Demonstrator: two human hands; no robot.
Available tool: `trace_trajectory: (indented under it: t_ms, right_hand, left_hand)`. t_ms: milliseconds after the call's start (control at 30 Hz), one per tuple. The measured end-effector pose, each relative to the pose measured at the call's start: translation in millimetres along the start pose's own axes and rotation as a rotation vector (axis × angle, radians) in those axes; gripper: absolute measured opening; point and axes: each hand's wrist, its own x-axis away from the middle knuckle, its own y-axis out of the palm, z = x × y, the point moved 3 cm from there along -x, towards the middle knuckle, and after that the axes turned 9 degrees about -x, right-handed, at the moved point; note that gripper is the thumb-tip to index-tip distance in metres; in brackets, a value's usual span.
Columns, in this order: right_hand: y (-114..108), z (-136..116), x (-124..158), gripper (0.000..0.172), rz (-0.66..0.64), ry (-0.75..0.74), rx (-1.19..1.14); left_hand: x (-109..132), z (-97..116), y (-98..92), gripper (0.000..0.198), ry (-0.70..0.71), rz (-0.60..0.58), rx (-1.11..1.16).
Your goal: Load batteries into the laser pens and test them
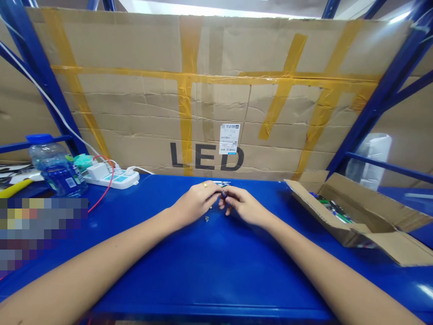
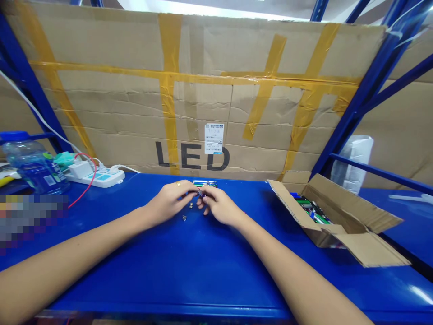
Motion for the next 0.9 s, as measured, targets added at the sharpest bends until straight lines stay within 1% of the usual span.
trace_trajectory:
  t_ms: [133,267,333,467,567,667,767,900]
  right_hand:
    - [-0.5,3.3,-1.6,0.008,-0.009,-0.018,-0.059]
    - [-5.7,6.7,-2.6,0.006,0.008,-0.055,-0.027]
    - [-7.8,6.0,-2.4,0.008,0.014,-0.063,0.029]
    - [-8.7,4.1,-2.1,0.012,0.016,-0.067,0.151]
    - [-8.9,6.9,-3.0,0.014,0.021,-0.051,0.205]
    - [-9.4,10.6,-3.8,0.013,0.028,-0.030,0.251]
    - [-7.9,10.9,-3.8,0.011,0.006,-0.030,0.293]
    - [-6.3,9.3,-3.0,0.011,0.003,-0.016,0.309]
  left_hand:
    - [2.1,1.3,1.3,0.018,-0.003,-0.046,-0.012]
    - [3.1,-5.5,1.2,0.014,-0.122,-0.089,-0.087]
    - [3.7,-11.4,3.0,0.015,-0.155,-0.180,-0.146]
    - [8.6,-22.7,11.1,0.025,-0.121,-0.420,-0.192]
    - [13.7,-27.9,18.2,0.026,-0.080,-0.515,-0.171]
    - [16.4,-31.0,24.1,0.025,-0.055,-0.538,-0.170]
    - [16.3,-33.0,26.7,0.023,-0.063,-0.540,-0.156]
    - [14.6,-34.8,22.4,0.012,-0.135,-0.551,-0.188]
